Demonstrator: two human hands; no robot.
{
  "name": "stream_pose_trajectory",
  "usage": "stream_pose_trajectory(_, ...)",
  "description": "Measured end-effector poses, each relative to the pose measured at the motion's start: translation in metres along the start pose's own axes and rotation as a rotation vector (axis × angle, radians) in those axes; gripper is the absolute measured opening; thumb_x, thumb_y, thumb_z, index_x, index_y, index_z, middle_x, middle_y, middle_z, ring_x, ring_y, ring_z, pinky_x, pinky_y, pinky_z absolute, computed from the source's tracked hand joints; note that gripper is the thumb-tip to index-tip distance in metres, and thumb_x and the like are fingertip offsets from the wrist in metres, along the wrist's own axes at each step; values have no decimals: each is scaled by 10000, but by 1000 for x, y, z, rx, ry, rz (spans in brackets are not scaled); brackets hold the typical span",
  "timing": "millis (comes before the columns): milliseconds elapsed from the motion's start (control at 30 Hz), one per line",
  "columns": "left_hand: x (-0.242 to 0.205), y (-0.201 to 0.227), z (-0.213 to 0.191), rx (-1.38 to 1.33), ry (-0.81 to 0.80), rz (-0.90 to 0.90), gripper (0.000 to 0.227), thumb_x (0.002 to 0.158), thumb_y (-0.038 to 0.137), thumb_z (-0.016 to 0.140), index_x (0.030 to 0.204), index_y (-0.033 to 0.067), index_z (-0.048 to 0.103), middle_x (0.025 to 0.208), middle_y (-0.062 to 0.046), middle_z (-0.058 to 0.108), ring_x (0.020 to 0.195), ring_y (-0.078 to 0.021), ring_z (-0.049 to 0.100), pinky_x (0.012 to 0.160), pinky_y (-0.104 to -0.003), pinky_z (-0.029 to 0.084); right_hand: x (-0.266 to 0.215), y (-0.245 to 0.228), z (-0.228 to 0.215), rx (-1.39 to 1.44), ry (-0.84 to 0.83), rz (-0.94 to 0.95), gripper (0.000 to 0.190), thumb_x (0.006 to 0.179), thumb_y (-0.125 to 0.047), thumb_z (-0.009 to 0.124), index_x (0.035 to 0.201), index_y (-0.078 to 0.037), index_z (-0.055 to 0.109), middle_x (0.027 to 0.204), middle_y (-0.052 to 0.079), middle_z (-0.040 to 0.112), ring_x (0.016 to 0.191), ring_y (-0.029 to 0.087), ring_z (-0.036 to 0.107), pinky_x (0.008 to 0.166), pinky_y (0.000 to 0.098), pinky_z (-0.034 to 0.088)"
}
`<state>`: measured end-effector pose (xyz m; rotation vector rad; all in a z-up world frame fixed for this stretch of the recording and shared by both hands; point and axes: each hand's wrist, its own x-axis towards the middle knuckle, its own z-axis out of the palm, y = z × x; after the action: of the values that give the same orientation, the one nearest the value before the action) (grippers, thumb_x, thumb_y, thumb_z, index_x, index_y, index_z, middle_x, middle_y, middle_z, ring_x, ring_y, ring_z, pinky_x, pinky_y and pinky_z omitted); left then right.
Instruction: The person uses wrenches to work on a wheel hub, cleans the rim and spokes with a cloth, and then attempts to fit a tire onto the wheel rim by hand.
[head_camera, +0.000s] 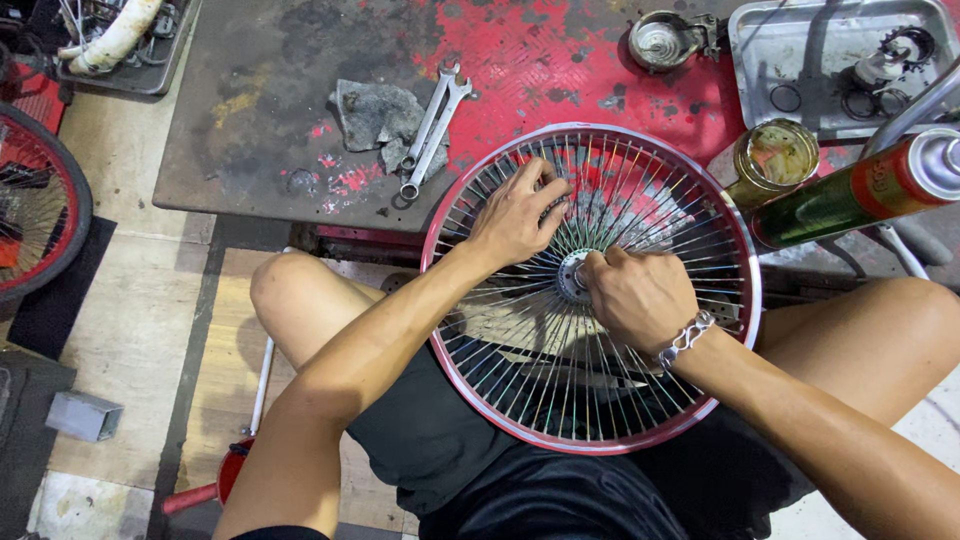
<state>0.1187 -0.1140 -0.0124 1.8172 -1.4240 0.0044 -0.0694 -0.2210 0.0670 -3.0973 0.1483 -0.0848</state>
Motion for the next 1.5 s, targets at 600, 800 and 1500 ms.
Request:
stream_pose_trajectory(600,1,0,-3,38,-7,-9,219,941,187,680,1113,57,641,1111,-146,553,1042,-350,601,884,-471,510,-1,3,16,19,13,56,258,964,-313,615,849,-81,628,749,127,675,575,300,678,509,438,535)
stream_pose_trajectory(800,7,-7,-11,125,118,17,244,893,227,720,1069,62,685,1072,-133,609,1057,-357,604,888,-479,472,-44,-40,-17,293,12,170,430,735,-332,778,987,-43,583,833,132,632,721,332,662,612,450,543)
stream_pose_trajectory(1500,-71,-95,-110,26,-162,-1104,462,964,453,638,840,20,742,722,-110,758,607,-210,744,602,-362,560,-111,-136,26,521,-233,146,610,770,-365,828,1263,-75,617,1072,150,689,959,337,683,761,434,562)
